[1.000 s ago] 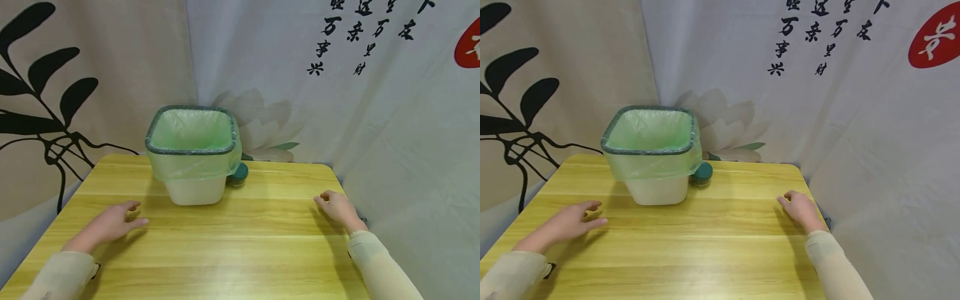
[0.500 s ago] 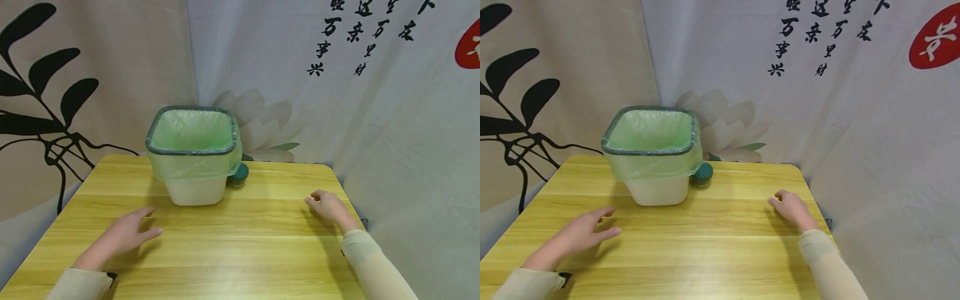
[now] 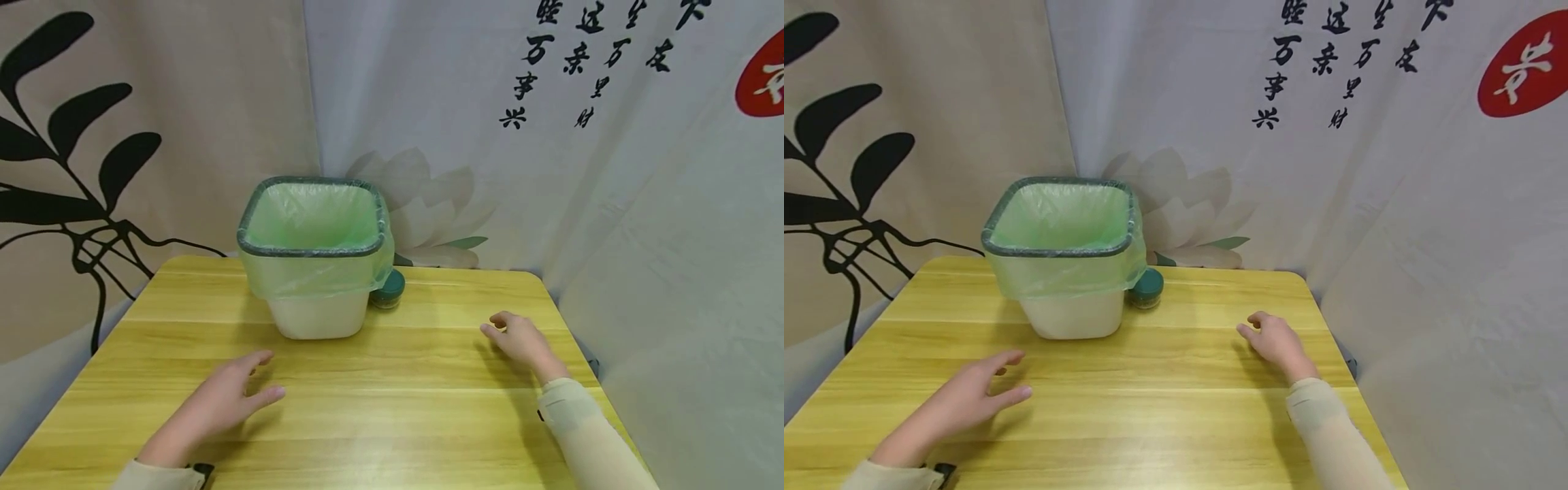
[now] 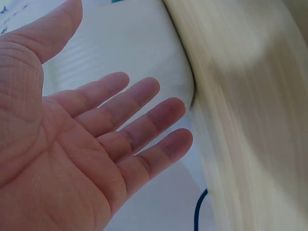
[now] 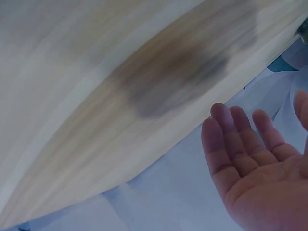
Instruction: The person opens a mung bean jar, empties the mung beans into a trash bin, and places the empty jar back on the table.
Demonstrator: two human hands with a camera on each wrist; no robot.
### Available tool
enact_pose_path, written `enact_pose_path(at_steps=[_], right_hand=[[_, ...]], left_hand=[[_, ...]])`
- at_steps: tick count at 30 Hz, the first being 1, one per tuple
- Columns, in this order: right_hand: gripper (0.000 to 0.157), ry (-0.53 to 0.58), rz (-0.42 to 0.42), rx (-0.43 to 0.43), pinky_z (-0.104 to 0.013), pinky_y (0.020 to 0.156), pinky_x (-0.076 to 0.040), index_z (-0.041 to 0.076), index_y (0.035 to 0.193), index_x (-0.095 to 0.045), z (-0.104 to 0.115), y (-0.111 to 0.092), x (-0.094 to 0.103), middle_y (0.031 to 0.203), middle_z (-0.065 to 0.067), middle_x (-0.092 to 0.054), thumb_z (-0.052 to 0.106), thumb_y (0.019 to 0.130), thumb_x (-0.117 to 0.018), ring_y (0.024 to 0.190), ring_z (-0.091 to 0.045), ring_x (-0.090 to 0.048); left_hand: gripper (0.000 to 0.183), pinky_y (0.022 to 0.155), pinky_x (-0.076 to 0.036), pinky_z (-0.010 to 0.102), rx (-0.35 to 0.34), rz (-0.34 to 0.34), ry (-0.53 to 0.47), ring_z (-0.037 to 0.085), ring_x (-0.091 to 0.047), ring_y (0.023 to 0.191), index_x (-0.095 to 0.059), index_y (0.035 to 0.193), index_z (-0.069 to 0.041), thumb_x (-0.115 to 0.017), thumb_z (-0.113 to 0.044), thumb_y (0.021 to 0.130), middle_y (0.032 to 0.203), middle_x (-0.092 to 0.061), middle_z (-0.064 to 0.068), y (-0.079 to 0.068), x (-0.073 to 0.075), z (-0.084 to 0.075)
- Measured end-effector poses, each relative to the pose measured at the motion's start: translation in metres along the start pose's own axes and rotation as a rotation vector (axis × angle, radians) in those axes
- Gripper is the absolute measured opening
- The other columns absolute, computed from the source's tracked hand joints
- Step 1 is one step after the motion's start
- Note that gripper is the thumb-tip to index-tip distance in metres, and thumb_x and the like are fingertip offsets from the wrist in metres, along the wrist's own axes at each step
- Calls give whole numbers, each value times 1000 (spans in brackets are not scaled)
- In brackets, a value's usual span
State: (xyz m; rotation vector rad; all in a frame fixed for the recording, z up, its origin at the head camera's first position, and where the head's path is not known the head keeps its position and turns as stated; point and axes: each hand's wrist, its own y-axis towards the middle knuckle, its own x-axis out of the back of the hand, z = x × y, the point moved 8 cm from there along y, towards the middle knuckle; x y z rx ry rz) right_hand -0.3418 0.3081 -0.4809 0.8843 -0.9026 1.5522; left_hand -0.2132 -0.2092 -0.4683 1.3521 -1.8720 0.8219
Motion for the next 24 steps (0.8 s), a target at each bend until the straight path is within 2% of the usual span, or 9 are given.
enact_pose_path(at_steps=[4, 13, 24], right_hand=[[63, 29, -11, 10, -61, 109, -53, 1, 147, -60, 5, 0, -7, 146, -22, -66, 51, 109, -58, 129, -42, -66], [61, 58, -18, 54, -60, 107, -55, 0, 151, -55, 23, 9, -15, 151, -23, -62, 46, 109, -59, 128, -41, -68], [68, 57, -4, 85, -59, 110, -54, 6, 158, -48, 72, 40, -20, 159, -17, -56, 49, 108, -60, 135, -40, -63]], left_hand=[[87, 103, -56, 63, 21, 7, -35, 46, -64, 131, -51, 155, 1, -69, -62, 98, 154, -58, 25, -3, -9, -3], [86, 104, -55, 64, 30, -3, -76, 45, -64, 132, -52, 155, -2, -70, -63, 97, 153, -60, 23, -10, -18, -12], [84, 108, -54, 61, 69, 68, -160, 40, -62, 138, -52, 156, -6, -74, -59, 95, 156, -58, 17, -3, -36, -22]])
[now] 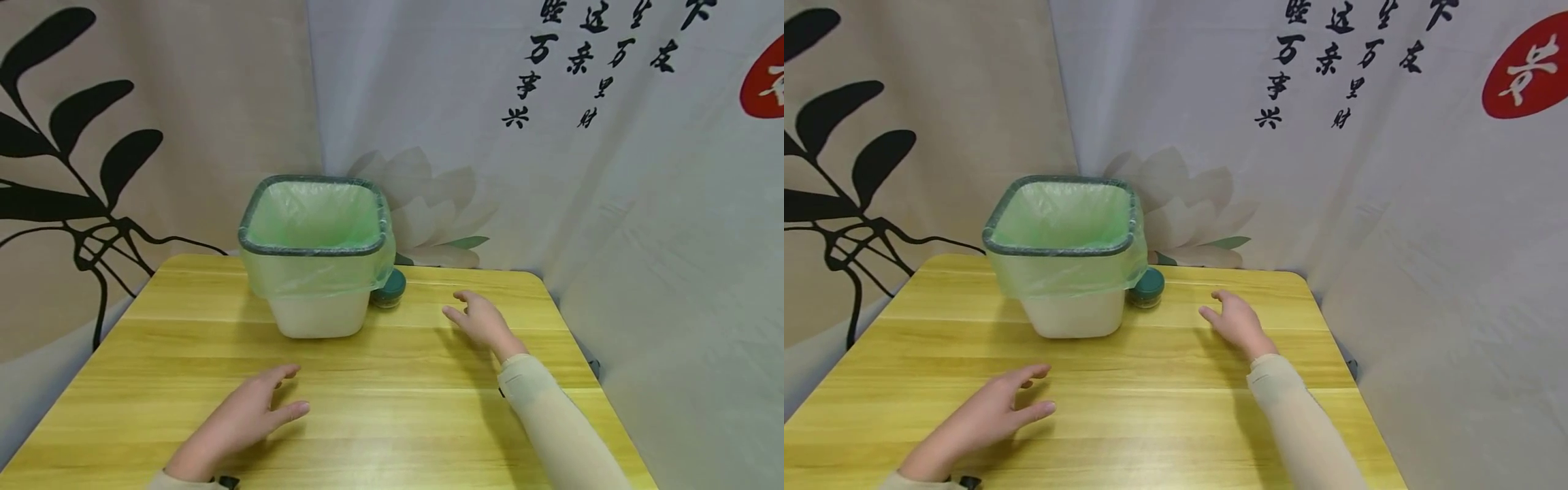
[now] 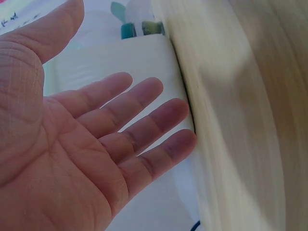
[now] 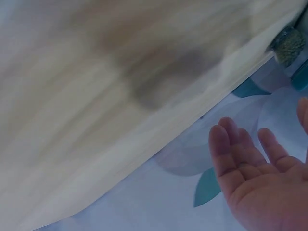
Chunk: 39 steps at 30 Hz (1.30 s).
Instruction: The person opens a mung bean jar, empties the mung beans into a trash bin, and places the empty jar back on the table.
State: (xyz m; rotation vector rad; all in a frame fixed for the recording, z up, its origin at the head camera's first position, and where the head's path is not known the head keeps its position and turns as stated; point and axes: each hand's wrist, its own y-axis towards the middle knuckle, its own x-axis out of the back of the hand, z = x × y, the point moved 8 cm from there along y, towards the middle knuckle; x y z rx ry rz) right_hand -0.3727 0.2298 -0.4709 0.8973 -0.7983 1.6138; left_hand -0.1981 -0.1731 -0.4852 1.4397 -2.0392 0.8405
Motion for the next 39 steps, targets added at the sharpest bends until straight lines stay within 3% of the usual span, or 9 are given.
enact_pose_path(at_steps=[13, 20, 28, 39], right_hand=[[70, -6, -8, 69, -57, 111, -54, 7, 159, -47, 48, 29, -12, 159, -15, -56, 49, 106, -64, 135, -38, -64], [76, 2, -15, 88, -57, 113, -53, 9, 163, -42, 60, 37, -19, 163, -14, -52, 50, 104, -66, 138, -38, -61], [81, 9, -20, 117, -58, 126, -39, 9, 166, -37, 72, 44, -26, 169, -15, -44, 51, 104, -67, 155, -39, -44], [84, 11, -27, 149, -57, 125, -42, 8, 165, -38, 89, 53, -39, 167, -15, -46, 53, 102, -69, 154, -38, -46]], left_hand=[[79, 113, -51, 61, -32, -33, 11, 36, -61, 139, -55, 154, -9, -77, -55, 95, 154, -61, 12, -2, -14, -9], [76, 109, -54, 60, -55, -54, -14, 37, -64, 135, -56, 153, -9, -79, -52, 95, 151, -63, 11, -2, -20, -15], [75, 112, -53, 59, -80, -73, 14, 35, -65, 134, -57, 152, -9, -80, -50, 94, 150, -65, 10, -2, -28, -20], [75, 110, -53, 60, -138, -40, 21, 36, -65, 134, -57, 151, -7, -77, -54, 96, 149, -65, 12, -5, -35, -25]])
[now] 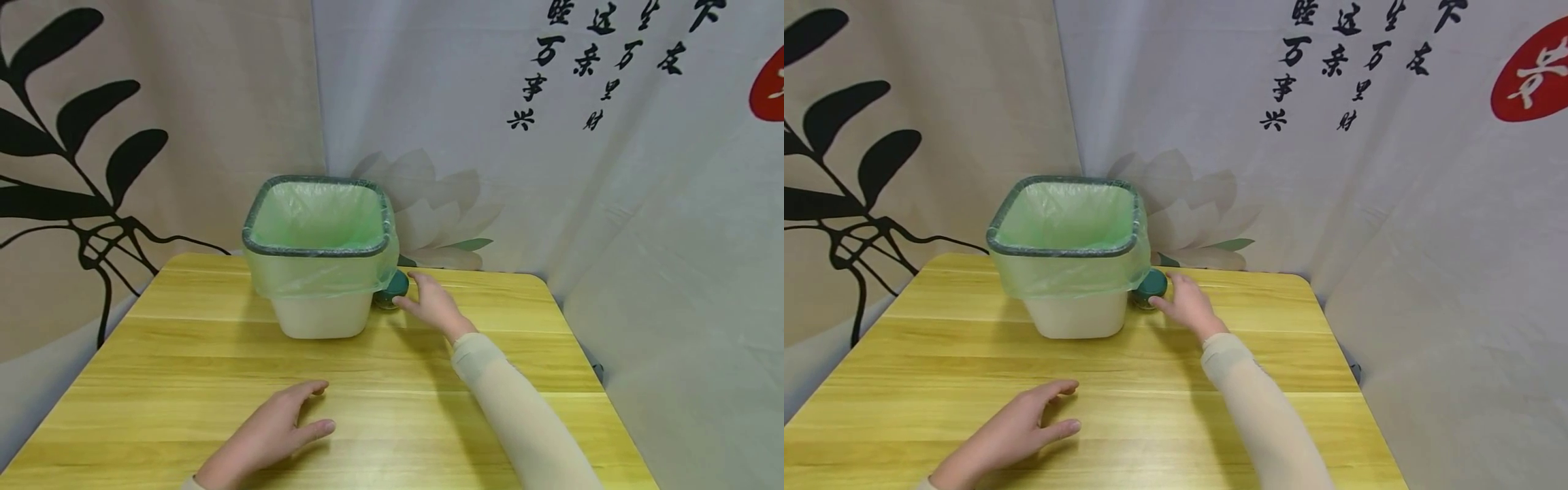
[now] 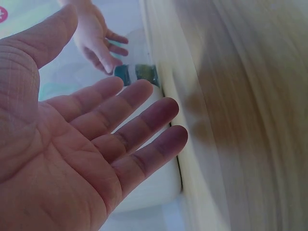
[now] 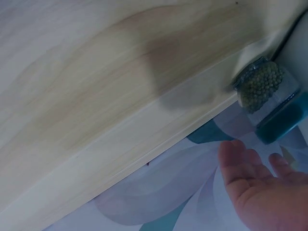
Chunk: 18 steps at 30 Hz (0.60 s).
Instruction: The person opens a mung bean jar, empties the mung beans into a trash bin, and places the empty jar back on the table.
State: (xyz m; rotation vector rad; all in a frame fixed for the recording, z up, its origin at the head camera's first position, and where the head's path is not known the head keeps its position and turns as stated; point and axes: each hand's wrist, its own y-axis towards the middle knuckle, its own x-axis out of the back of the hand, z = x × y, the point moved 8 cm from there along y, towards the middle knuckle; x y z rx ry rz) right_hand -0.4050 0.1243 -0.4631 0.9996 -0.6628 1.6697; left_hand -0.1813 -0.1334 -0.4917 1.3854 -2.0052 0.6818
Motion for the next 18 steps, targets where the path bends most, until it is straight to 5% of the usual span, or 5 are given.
enact_pose_path(at_steps=[18], right_hand=[[80, -49, -22, 48, -58, 120, -47, 14, 164, -41, 22, 6, -4, 164, -18, -48, 53, 101, -71, 150, -40, -49]], left_hand=[[75, 111, -52, 61, 6, 49, -40, 36, -63, 136, -56, 152, -7, -76, -54, 96, 150, -65, 11, 0, -8, -3]])
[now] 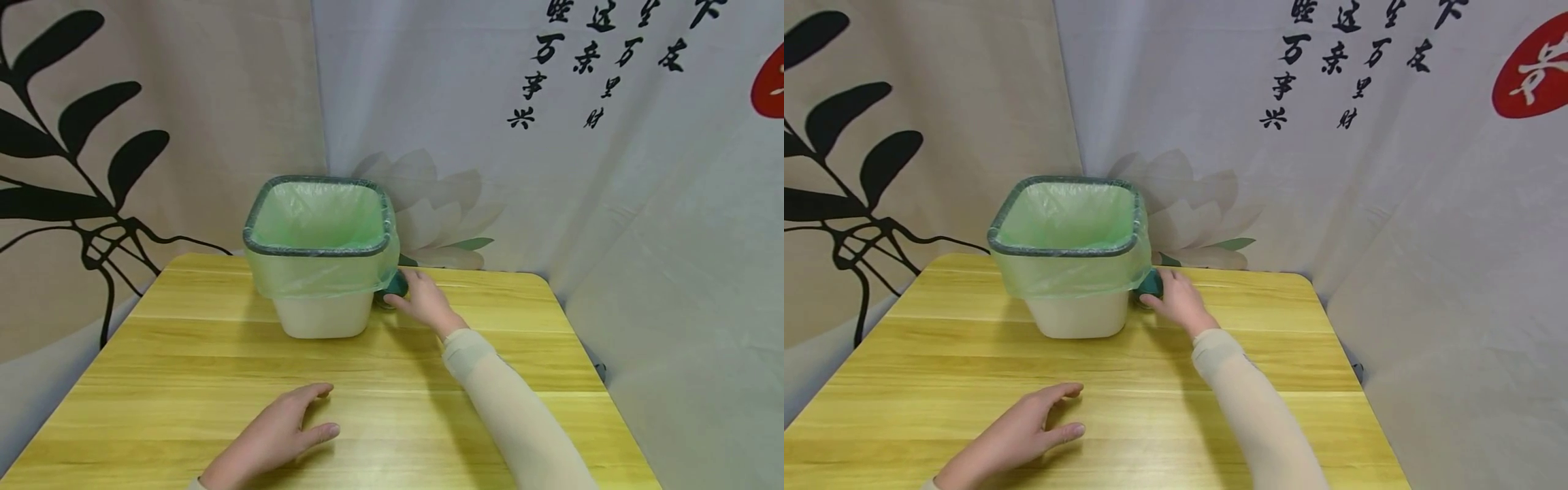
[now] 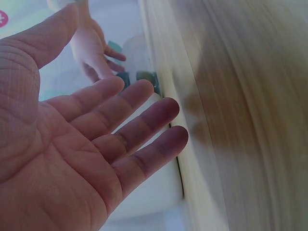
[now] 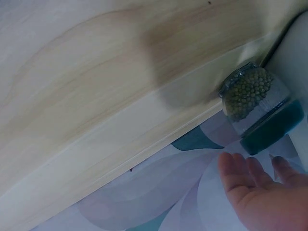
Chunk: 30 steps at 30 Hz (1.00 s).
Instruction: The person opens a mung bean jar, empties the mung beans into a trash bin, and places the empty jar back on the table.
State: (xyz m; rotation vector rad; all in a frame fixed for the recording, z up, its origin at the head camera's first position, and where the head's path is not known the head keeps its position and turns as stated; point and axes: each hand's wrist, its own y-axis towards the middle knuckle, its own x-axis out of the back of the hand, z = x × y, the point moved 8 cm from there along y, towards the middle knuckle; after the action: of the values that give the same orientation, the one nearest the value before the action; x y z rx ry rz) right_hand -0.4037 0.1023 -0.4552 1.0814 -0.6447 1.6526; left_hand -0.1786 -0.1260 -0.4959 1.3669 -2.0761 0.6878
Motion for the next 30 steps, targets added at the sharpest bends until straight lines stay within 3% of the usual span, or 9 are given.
enact_pose_path(at_steps=[9, 30], right_hand=[[80, -74, -40, 65, -57, 119, -48, 11, 162, -43, 13, 6, -3, 162, -18, -50, 52, 100, -73, 148, -43, -50], [82, -245, 4, 52, -53, 127, -40, 5, 162, -43, 27, 13, -8, 168, -21, -41, 55, 102, -68, 155, -40, -41]], left_hand=[[75, 112, -51, 61, 0, 7, 3, 36, -63, 137, -57, 151, -7, -76, -54, 96, 150, -65, 11, 0, -2, -3], [76, 114, -48, 64, 1, 25, 22, 39, -60, 141, -57, 151, -6, -76, -55, 96, 151, -64, 14, 0, -7, -3]])
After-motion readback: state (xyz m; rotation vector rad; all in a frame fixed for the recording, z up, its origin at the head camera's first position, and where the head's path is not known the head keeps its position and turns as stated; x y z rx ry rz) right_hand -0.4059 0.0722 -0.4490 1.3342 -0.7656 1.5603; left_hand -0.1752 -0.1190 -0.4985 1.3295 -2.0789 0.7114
